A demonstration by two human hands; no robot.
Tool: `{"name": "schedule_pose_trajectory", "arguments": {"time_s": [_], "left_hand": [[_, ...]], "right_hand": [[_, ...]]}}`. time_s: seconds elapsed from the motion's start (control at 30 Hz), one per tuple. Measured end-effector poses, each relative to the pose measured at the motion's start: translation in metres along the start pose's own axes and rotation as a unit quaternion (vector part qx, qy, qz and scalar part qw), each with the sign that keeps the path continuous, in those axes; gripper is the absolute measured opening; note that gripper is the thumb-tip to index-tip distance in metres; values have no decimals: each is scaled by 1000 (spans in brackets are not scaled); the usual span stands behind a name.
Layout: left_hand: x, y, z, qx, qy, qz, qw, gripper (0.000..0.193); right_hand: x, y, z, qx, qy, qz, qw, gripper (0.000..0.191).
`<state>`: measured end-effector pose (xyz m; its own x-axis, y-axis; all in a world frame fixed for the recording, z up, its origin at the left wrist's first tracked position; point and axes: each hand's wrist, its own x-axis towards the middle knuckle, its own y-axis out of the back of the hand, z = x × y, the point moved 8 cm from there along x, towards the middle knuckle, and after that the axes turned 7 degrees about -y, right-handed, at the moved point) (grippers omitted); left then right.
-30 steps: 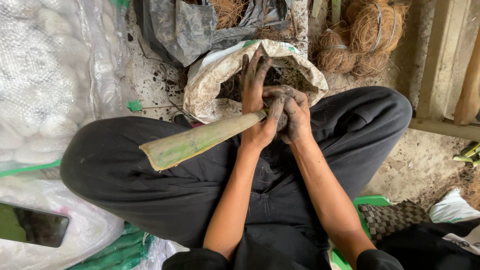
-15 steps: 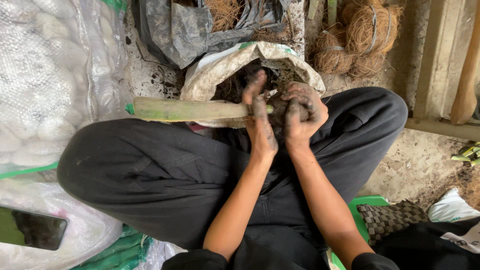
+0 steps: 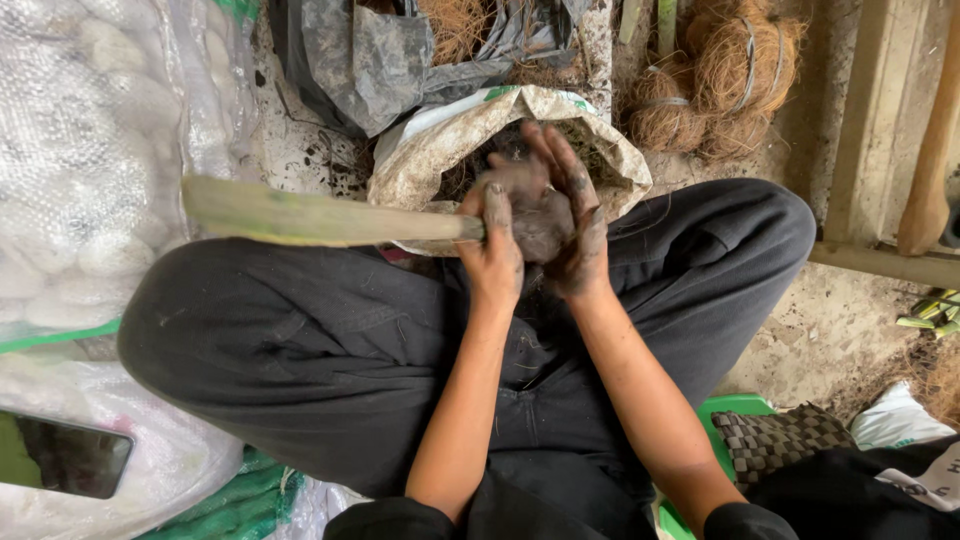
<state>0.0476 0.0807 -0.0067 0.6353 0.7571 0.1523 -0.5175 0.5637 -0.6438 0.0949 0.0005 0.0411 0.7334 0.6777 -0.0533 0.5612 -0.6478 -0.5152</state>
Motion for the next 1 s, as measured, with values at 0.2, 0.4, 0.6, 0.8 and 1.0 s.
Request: {"name": "schedule_pose_trajectory", "arguments": {"time_s": [0.2,0.4,0.6,0.8,1.0], "left_hand": [[18,-35,53,382,-146,-74,910,64],[4,-29,31,332,-86,-16,939,42],[-18,-2,-40,-163,191,138,958,19],[1,-2,-18,-10,77,45,996,37],[5,-23,2,101,21,-46,994,38]], "right_hand": [[-4,46,13,-114,1,126,985,32],[-19,44,-8,-177,126,193,957,25],[-8,13,-27,-306,159,145,927,79],[9,26,1,-140,-42,136,980,68],[9,28,0,-137,-37,54,988,75]]}}
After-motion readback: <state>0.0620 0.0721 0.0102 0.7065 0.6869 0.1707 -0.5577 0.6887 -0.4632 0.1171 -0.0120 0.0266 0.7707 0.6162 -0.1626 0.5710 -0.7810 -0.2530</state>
